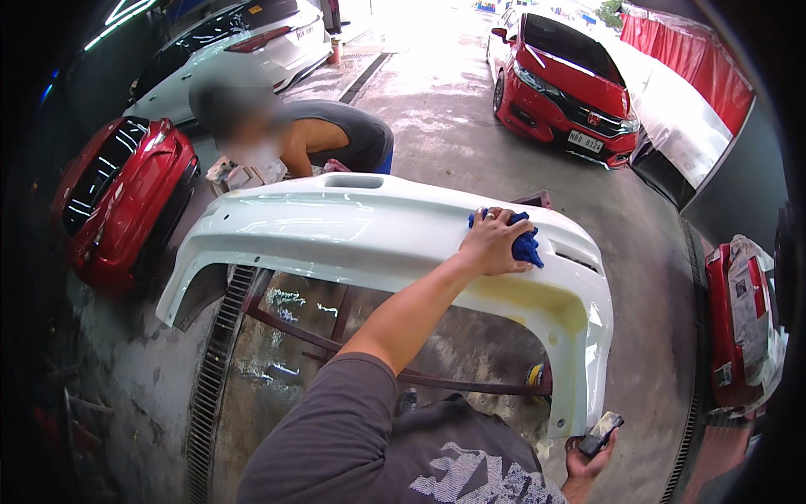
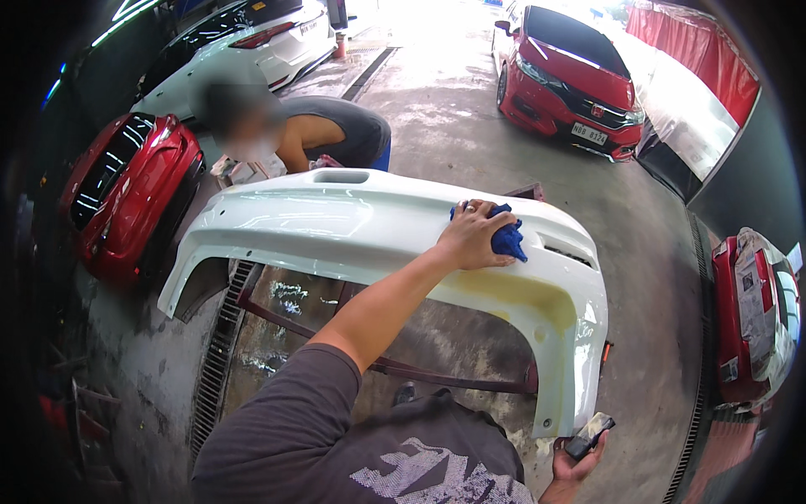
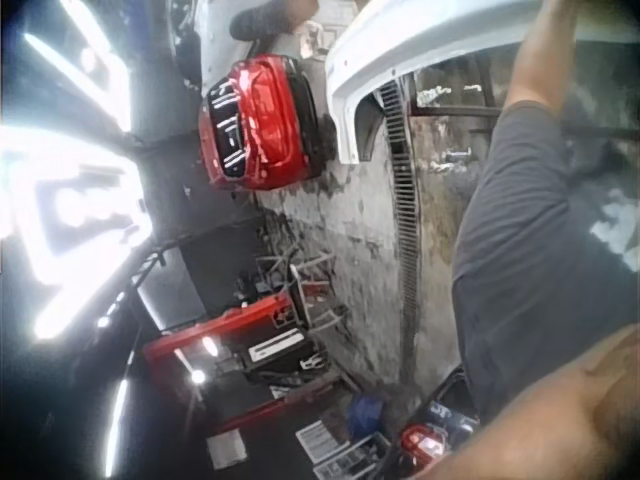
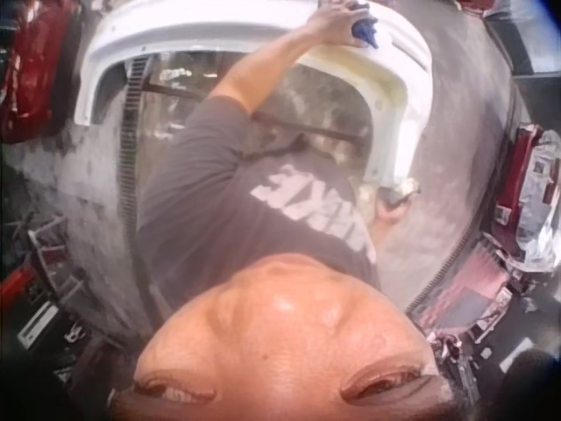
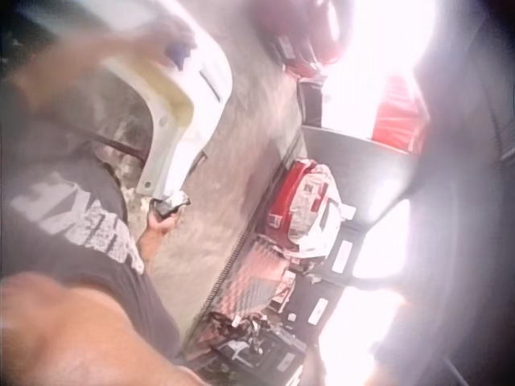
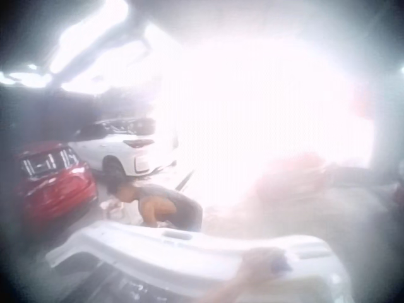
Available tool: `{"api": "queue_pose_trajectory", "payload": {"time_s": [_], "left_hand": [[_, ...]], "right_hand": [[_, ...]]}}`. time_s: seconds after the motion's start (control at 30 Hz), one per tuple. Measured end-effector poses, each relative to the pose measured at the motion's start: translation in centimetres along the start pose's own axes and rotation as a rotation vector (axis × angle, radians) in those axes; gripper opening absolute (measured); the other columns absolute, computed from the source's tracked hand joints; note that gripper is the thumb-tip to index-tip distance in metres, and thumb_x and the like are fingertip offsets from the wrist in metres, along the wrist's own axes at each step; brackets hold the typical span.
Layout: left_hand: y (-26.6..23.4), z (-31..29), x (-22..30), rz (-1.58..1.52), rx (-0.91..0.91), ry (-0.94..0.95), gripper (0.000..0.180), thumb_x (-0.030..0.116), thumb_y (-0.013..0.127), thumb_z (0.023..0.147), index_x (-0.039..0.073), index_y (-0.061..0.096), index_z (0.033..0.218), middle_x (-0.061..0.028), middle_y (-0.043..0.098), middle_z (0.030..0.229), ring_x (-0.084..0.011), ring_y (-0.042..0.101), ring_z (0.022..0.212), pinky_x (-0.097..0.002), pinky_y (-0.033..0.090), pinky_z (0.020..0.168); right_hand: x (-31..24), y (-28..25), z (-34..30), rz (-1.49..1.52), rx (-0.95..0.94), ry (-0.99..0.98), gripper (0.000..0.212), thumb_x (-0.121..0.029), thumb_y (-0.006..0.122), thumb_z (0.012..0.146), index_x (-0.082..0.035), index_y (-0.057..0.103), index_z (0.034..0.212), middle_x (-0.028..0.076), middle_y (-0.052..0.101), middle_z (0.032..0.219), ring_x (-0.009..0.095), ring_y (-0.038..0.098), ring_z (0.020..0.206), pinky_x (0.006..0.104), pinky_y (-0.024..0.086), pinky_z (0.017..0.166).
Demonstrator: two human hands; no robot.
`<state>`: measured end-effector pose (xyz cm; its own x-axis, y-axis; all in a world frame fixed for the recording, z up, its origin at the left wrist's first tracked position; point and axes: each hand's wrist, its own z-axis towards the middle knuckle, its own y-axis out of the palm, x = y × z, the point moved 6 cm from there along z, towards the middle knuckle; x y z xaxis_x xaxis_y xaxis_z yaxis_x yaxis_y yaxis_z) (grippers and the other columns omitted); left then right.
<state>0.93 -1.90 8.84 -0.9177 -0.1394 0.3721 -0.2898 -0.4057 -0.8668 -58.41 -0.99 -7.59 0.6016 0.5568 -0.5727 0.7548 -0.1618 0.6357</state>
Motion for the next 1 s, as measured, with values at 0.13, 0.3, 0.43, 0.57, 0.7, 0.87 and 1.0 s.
{"api": "queue_pose_trajectory", "payload": {"time_s": [0.13, 0.3, 0.43, 0.57, 0.7, 0.87, 1.0], "left_hand": [[0.6, -0.3, -0.9, -0.029, -0.024, -0.027, 0.093, 0.068, 0.093, 0.08, 0.03, 0.059, 0.158, -0.024, 0.057, 0.159, -0.0501, 0.047, 0.158, -0.0739, 0.026, 0.133], [0.2, -0.1, -0.6, 0.066, 0.063, -0.142, 0.099, 0.07, 0.095, 0.076, 0.032, 0.059, 0.16, -0.0248, 0.051, 0.168, -0.0517, 0.04, 0.165, -0.0853, 0.024, 0.129], [2.4, 1.4, 0.6, 0.118, -0.049, -0.215, 0.09, 0.069, 0.097, 0.07, 0.029, 0.074, 0.147, -0.0174, 0.07, 0.143, -0.0477, 0.064, 0.141, -0.0795, 0.04, 0.119], [4.4, 2.9, 0.3, 0.074, 0.054, -0.058, 0.057, 0.059, 0.093, 0.078, 0.02, 0.083, 0.118, -0.0168, 0.075, 0.123, -0.0387, 0.071, 0.122, -0.0611, 0.05, 0.105], [8.1, 3.2, 7.4, -0.011, -0.001, 0.188, 0.046, 0.054, 0.089, 0.083, 0.021, 0.084, 0.114, -0.0149, 0.076, 0.123, -0.039, 0.07, 0.126, -0.0604, 0.046, 0.114], [12.3, 2.2, 17.5, 0.021, 0.012, 0.457, 0.04, 0.047, 0.086, 0.085, 0.022, 0.084, 0.116, -0.0134, 0.076, 0.126, -0.0371, 0.069, 0.13, -0.0629, 0.038, 0.121], [15.1, -2.5, 16.3, -0.005, 0.224, 0.583, 0.043, 0.05, 0.085, 0.084, 0.022, 0.085, 0.117, -0.0107, 0.075, 0.123, -0.0358, 0.069, 0.129, -0.0664, 0.028, 0.131]], "right_hand": [[-0.1, -0.9, 1.2, -0.013, 0.053, 0.032, 0.058, -0.064, 0.081, 0.098, -0.029, 0.074, 0.144, -0.004, 0.075, 0.138, 0.022, 0.063, 0.123, 0.0438, 0.046, 0.101], [-0.1, -1.4, -0.1, -0.117, -0.073, 0.027, 0.078, -0.068, 0.079, 0.099, -0.027, 0.061, 0.162, 0.007, 0.06, 0.162, 0.039, 0.056, 0.144, 0.063, 0.042, 0.118], [-2.1, -6.6, -3.2, -0.261, 0.105, -0.05, 0.093, -0.071, 0.079, 0.098, -0.022, 0.048, 0.171, 0.017, 0.045, 0.171, 0.058, 0.044, 0.151, 0.0733, 0.039, 0.12], [-3.0, -11.0, -4.8, -0.261, 0.348, -0.176, 0.096, -0.068, 0.085, 0.095, -0.013, 0.049, 0.166, 0.02, 0.05, 0.151, 0.064, 0.041, 0.153, 0.0752, 0.035, 0.125], [-2.8, -12.6, -6.9, -0.26, 0.437, -0.282, 0.064, -0.061, 0.084, 0.099, -0.013, 0.069, 0.138, 0.019, 0.066, 0.127, 0.051, 0.067, 0.123, 0.0643, 0.059, 0.098], [-3.2, -5.0, -6.4, -0.314, 0.292, -0.392, 0.04, -0.042, 0.089, 0.101, -0.011, 0.074, 0.122, 0.006, 0.075, 0.103, 0.028, 0.076, 0.089, 0.0456, 0.066, 0.075], [-3.8, -6.5, -4.2, -0.317, 0.205, -0.405, 0.039, -0.041, 0.086, 0.104, -0.012, 0.074, 0.126, 0.005, 0.075, 0.103, 0.026, 0.076, 0.093, 0.0448, 0.066, 0.076]]}}
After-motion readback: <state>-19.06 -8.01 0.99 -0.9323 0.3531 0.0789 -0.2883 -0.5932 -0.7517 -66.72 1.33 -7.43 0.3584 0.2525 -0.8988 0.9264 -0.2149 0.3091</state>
